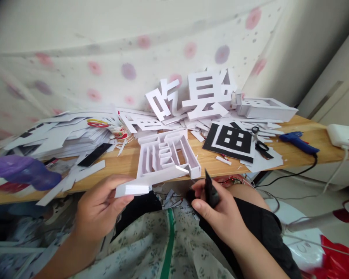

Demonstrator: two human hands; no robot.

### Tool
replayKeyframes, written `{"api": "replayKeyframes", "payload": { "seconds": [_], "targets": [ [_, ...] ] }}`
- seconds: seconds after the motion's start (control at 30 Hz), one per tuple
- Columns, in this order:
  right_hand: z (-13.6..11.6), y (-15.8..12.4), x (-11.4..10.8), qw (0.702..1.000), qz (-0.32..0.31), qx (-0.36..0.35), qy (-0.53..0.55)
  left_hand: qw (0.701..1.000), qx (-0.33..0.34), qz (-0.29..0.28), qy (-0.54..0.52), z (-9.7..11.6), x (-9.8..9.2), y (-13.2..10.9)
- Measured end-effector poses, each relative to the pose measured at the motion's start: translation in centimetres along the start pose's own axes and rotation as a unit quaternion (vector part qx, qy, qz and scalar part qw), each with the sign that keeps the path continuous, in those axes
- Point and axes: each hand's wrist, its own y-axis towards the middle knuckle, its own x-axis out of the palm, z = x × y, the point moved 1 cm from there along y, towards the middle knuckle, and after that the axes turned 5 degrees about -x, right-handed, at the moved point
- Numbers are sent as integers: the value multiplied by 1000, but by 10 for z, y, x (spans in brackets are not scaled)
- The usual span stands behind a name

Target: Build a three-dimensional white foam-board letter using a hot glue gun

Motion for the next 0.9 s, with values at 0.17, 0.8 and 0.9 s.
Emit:
{"api": "replayKeyframes", "payload": {
  "seconds": [0.17, 0.8, 0.9],
  "targets": [
    [-15, 13, 2, 998, 58, -15, 24, 996, -46, -44, -56, 3, 5, 2],
    [-49, 15, 39, 958, -224, 4, -182, 983, -132, -38, -119, -3, 17, 3],
    [-49, 16, 40, 954, -228, 4, -195, 989, -108, -36, -92, 1, 17, 4]
  ]
}}
